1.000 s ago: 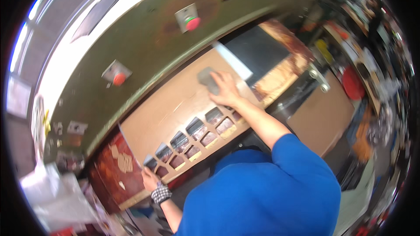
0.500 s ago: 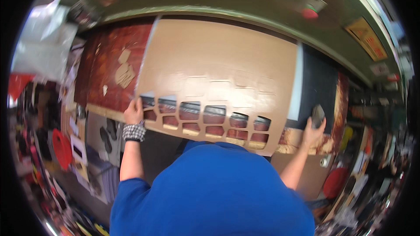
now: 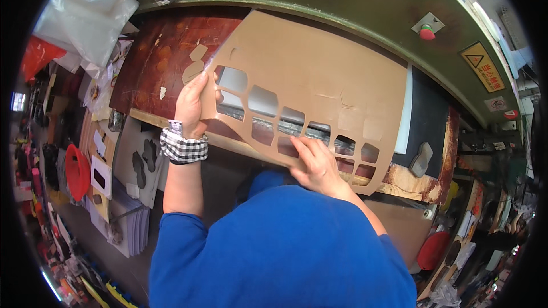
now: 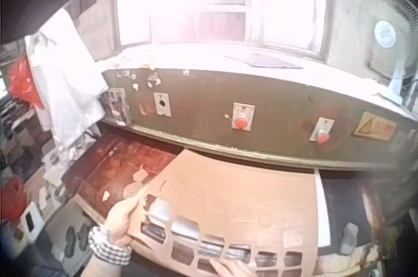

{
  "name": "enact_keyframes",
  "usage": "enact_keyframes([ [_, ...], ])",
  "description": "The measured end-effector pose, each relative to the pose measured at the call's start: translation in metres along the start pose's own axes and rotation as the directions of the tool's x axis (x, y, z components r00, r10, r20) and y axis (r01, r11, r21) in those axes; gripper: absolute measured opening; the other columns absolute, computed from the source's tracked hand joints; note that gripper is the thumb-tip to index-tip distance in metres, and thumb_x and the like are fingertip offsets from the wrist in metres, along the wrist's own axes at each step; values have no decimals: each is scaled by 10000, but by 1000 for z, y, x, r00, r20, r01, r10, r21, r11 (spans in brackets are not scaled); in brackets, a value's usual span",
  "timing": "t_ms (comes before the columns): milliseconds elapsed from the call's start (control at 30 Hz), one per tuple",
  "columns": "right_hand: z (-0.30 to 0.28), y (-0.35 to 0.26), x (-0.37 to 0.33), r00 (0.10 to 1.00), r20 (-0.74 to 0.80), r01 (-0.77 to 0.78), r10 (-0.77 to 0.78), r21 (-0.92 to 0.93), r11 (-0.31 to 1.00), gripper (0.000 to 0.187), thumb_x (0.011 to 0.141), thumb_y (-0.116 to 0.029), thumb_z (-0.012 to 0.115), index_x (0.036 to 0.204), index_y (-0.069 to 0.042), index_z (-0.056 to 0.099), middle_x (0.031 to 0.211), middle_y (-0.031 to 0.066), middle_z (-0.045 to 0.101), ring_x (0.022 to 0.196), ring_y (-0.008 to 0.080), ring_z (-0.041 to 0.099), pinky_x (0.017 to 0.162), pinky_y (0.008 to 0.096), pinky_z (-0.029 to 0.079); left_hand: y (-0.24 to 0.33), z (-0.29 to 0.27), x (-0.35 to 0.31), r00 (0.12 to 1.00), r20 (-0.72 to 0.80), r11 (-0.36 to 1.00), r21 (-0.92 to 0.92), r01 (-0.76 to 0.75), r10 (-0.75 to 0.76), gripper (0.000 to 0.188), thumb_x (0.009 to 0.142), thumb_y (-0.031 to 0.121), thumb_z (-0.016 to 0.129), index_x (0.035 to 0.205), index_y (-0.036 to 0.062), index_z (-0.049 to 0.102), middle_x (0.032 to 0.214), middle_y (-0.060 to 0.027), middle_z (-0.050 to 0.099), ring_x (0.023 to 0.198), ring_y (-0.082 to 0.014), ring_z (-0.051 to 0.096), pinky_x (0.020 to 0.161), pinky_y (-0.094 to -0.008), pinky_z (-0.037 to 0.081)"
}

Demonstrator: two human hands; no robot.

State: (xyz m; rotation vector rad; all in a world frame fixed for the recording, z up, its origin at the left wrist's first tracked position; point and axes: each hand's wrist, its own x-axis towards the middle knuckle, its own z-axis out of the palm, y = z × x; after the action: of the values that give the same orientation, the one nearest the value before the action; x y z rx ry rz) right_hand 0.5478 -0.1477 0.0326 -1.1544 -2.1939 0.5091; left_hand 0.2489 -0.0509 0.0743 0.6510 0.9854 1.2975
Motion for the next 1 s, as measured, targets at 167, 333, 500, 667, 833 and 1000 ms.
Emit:
enact_keyframes([
  [167, -34, 26, 1, 920, -35, -365, 392, 292, 884, 174, 932, -2, 525, 1051, 23, 649, 849, 131, 702, 733, 209, 691, 654, 301, 567, -19, -16, 19, 985, 166, 994, -103, -21, 38, 426, 1039, 327, 423, 1173, -44, 584, 970, -119, 671, 864, -181, 631, 794, -317, 508],
  [333, -50, 78, 22, 751, -14, -409, 660, 775, 482, 265, 1017, -205, 505, 933, 4, 644, 802, 103, 703, 719, 147, 678, 581, 263, 582, -75, -17, 85, 964, -106, 949, 229, -215, 244, 479, 970, 241, 572, 1365, 6, 438, 1226, -174, 580, 1116, -231, 567, 962, -365, 476],
  [500, -7, 108, 24, 665, 107, -593, 739, 678, 434, 335, 1018, -284, 498, 837, -26, 611, 753, 100, 694, 661, 130, 654, 523, 242, 547, -116, 4, 144, 932, 14, 900, 253, -355, 363, 1006, 813, 293, 785, 1493, -53, 130, 1438, -277, 368, 1302, -329, 439, 1074, -386, 387],
  [667, 14, 123, 17, 634, 95, -595, 768, 694, 405, 304, 1019, -277, 505, 866, -31, 596, 741, 119, 690, 599, 152, 651, 488, 244, 547, -121, 14, 154, 842, -164, 622, 747, -234, 513, 1085, 770, 306, 804, 1505, -61, 94, 1425, -259, 394, 1276, -305, 451, 1067, -358, 373],
  [833, 9, 127, 11, 583, 123, -537, 803, 800, 268, 292, 1020, -270, 493, 873, -35, 584, 761, 127, 687, 669, 170, 664, 548, 279, 571, -107, -21, 141, 972, 94, 967, 118, -226, 215, 888, 845, 76, 673, 1532, 29, 112, 1433, -221, 411, 1233, -279, 498, 1013, -353, 430],
  [1000, 2, 126, 13, 539, 152, -503, 828, 847, 171, 286, 1020, -272, 491, 867, -45, 574, 771, 122, 676, 666, 175, 658, 526, 277, 565, -93, -35, 137, 980, 111, 985, 37, -168, 163, 793, 877, -33, 549, 1543, 134, 151, 1374, -200, 479, 1166, -252, 548, 956, -369, 476],
])
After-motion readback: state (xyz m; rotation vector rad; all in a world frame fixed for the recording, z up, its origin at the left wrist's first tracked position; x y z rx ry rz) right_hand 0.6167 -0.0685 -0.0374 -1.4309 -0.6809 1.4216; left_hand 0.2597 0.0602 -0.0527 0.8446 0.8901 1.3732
